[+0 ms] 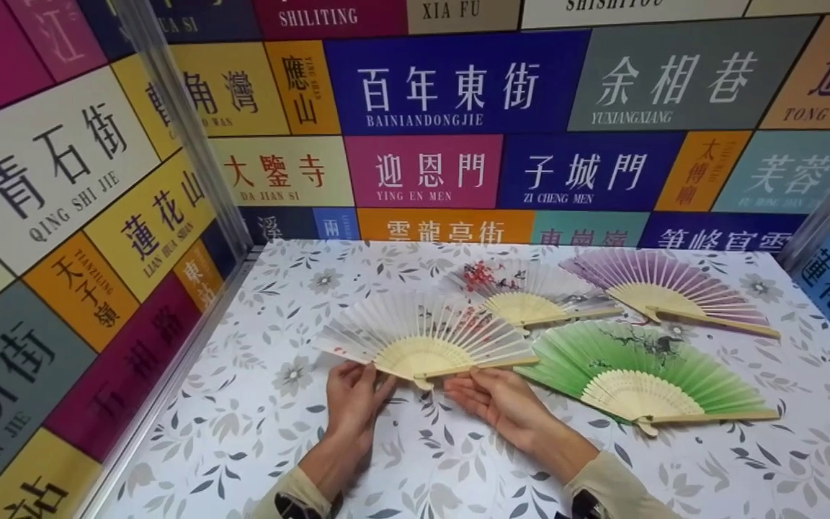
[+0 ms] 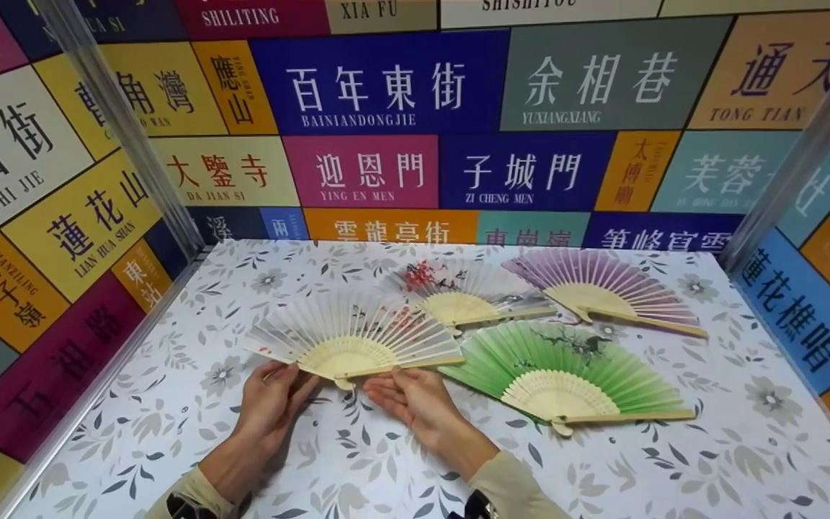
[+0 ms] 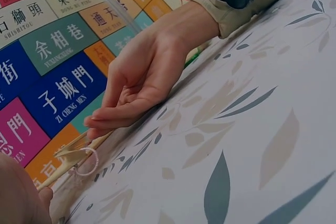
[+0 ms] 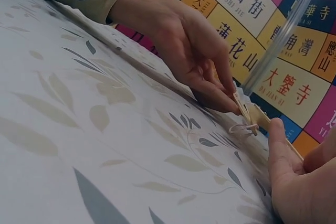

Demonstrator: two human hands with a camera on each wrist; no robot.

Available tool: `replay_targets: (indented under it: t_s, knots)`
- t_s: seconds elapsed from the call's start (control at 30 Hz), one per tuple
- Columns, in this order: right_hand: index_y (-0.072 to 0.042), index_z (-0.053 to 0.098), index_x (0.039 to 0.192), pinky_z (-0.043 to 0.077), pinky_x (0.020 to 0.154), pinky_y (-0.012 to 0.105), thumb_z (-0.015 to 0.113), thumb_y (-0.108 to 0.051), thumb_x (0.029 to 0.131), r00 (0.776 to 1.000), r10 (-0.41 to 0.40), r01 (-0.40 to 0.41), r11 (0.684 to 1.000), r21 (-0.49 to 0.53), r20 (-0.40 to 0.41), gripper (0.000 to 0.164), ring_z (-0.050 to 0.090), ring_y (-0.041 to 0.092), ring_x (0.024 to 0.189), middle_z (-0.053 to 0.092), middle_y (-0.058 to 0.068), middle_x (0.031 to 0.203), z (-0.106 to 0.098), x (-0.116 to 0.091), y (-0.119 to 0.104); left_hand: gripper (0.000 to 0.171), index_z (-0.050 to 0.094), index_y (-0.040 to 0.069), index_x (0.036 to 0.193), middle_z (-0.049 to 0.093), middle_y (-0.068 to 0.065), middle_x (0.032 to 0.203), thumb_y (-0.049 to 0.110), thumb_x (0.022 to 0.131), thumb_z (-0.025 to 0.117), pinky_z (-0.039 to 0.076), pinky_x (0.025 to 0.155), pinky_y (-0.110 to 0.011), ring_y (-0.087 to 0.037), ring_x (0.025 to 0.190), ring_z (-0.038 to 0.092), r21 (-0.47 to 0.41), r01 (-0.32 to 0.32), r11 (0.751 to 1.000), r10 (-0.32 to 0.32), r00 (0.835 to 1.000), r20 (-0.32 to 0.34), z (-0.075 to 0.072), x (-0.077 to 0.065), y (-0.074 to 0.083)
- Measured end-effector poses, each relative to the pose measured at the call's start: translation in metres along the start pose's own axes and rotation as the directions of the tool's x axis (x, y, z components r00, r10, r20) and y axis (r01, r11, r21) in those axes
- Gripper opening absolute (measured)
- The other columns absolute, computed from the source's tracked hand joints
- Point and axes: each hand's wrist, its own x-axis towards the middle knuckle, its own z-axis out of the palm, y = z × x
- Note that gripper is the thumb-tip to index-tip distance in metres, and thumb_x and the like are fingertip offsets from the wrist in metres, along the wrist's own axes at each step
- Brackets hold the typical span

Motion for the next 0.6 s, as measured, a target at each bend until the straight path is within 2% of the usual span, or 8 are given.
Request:
replay_targets:
  t_s: [0.17, 0.3, 0.47, 0.57, 0.6]
  knots:
    - [0.013, 0.040, 0.138, 0.054, 0.107, 0.039, 0.047, -0.014, 0.107, 0.999, 0.024, -0.024, 1.000, 0.000, 0.038, 0.042, 0.070, 0.030, 0.112, 0.070, 0.023, 0.119, 0.004, 0.000, 0.002, 0.039, 0.027, -0.005, 0.139, 0.042, -0.028, 0.138, 0.003, 0.105, 0.046, 0.059, 0.101, -0.042, -0.038, 0.126, 0.057, -0.009, 0.024, 1.000, -0.024, 1.000, -0.006, -0.007, -0.002, 0.007]
    - [0.012, 0.039, 0.139, 0.052, 0.109, 0.040, 0.046, -0.013, 0.107, 0.997, 0.040, -0.040, 0.999, 0.006, 0.067, 0.041, 0.067, 0.032, 0.117, 0.065, 0.027, 0.126, 0.005, -0.001, 0.002, 0.048, 0.026, -0.008, 0.145, 0.042, -0.029, 0.142, 0.006, 0.105, 0.046, 0.053, 0.108, -0.044, -0.037, 0.132, 0.051, -0.021, 0.077, 0.997, -0.076, 0.997, 0.030, -0.012, -0.004, 0.015]
    - [0.013, 0.039, 0.140, 0.053, 0.109, 0.039, 0.049, -0.015, 0.106, 0.995, 0.048, -0.049, 0.999, 0.011, 0.084, 0.044, 0.068, 0.030, 0.115, 0.063, 0.028, 0.130, 0.006, -0.001, 0.003, 0.052, 0.031, -0.008, 0.144, 0.040, -0.024, 0.144, 0.013, 0.102, 0.053, 0.042, 0.120, -0.043, -0.033, 0.137, 0.044, 0.049, 0.112, 0.993, -0.115, 0.991, 0.063, -0.014, -0.014, 0.025]
    - [0.012, 0.039, 0.140, 0.053, 0.109, 0.038, 0.051, -0.017, 0.105, 0.994, 0.057, -0.058, 0.998, 0.000, 0.095, 0.047, 0.068, 0.030, 0.116, 0.063, 0.027, 0.130, 0.006, -0.001, 0.004, 0.054, 0.033, -0.006, 0.143, 0.036, -0.021, 0.148, 0.016, 0.100, 0.057, 0.030, 0.126, -0.044, -0.031, 0.142, 0.038, 0.086, 0.098, 0.991, -0.108, 0.988, 0.113, -0.011, -0.020, 0.033]
    - [0.011, 0.039, 0.140, 0.053, 0.109, 0.038, 0.051, -0.017, 0.105, 0.993, 0.061, -0.061, 0.998, -0.007, 0.099, 0.047, 0.068, 0.030, 0.116, 0.064, 0.027, 0.130, 0.007, -0.001, 0.005, 0.061, 0.029, -0.005, 0.147, 0.031, -0.021, 0.154, 0.018, 0.099, 0.058, 0.024, 0.129, -0.046, -0.031, 0.146, 0.032, 0.101, 0.100, 0.990, -0.112, 0.986, 0.121, -0.011, -0.023, 0.036]
